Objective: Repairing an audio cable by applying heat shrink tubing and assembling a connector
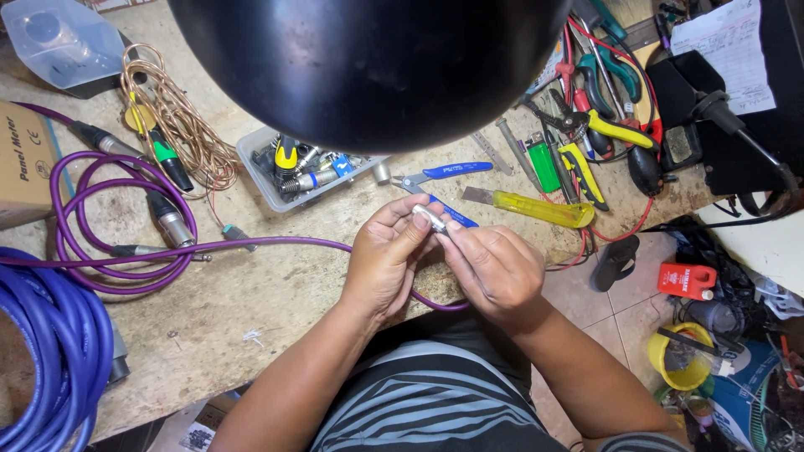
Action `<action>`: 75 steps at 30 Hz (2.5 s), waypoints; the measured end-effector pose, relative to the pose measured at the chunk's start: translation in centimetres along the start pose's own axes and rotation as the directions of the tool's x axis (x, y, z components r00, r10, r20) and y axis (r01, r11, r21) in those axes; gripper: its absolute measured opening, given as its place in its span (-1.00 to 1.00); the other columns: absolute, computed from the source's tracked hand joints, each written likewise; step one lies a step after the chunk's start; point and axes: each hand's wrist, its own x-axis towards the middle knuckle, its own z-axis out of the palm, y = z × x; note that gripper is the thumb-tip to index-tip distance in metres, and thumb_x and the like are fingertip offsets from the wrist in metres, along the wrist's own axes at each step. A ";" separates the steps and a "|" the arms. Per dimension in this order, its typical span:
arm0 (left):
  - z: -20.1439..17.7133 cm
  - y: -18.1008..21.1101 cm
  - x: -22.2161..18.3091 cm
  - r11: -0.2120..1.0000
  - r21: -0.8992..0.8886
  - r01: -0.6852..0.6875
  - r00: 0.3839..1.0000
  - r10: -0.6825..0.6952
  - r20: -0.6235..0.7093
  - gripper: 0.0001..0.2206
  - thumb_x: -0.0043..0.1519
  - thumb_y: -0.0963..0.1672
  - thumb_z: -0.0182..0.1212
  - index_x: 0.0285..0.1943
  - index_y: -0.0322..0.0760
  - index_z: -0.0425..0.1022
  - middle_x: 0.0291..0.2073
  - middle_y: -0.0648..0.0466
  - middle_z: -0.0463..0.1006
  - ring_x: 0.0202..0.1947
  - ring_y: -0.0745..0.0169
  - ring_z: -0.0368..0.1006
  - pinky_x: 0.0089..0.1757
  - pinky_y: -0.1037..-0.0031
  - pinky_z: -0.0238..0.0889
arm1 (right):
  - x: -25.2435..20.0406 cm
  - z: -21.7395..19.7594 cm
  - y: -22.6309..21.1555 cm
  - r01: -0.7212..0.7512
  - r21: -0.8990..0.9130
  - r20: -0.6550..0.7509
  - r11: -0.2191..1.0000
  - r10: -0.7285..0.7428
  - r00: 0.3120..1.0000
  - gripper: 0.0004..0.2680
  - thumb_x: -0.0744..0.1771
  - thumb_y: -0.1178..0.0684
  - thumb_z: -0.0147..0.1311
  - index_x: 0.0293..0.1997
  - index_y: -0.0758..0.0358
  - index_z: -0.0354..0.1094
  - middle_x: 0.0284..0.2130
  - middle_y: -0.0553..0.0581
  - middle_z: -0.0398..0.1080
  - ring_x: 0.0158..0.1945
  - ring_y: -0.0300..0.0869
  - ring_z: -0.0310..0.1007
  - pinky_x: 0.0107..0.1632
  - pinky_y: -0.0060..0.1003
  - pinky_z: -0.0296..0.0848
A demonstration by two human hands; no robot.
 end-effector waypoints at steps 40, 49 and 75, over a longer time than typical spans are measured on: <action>-1.0 -0.1 0.2 0.919 0.260 -0.297 0.950 0.258 0.174 -0.76 0.20 -0.25 0.37 0.00 -0.45 0.46 -0.18 -0.13 0.67 -0.20 0.26 0.65 -0.11 0.55 0.55 | -1.9 -0.9 -0.5 -0.352 0.170 0.003 0.920 0.357 0.934 -0.94 0.26 0.32 0.32 -0.30 0.32 0.60 -0.40 0.21 0.60 -0.35 0.08 0.63 -0.29 -0.13 0.58; 0.7 0.4 -1.3 0.818 0.372 -0.438 0.894 0.352 0.278 -0.69 -0.03 -0.31 0.56 -0.13 -0.50 0.57 -0.25 -0.25 0.68 -0.27 0.11 0.67 -0.22 0.47 0.60 | -5.4 -1.7 1.7 -0.748 0.438 0.352 0.499 0.670 0.653 -0.92 0.30 0.26 0.25 -0.17 0.37 0.58 -0.40 0.21 0.58 -0.25 -0.27 0.48 -0.17 -0.19 0.53; -4.1 4.1 -2.1 -0.404 0.390 -0.828 0.450 -0.062 0.891 -0.83 0.37 -0.13 0.12 -0.05 -0.39 0.51 -0.46 -0.01 0.38 -0.35 0.00 0.45 -0.30 0.29 0.42 | -3.4 -2.5 3.0 -0.496 0.142 0.845 0.856 0.156 0.512 -0.81 0.43 0.11 -0.10 -0.08 0.29 0.52 -0.38 0.19 0.52 -0.27 -0.09 0.59 -0.13 -0.28 0.54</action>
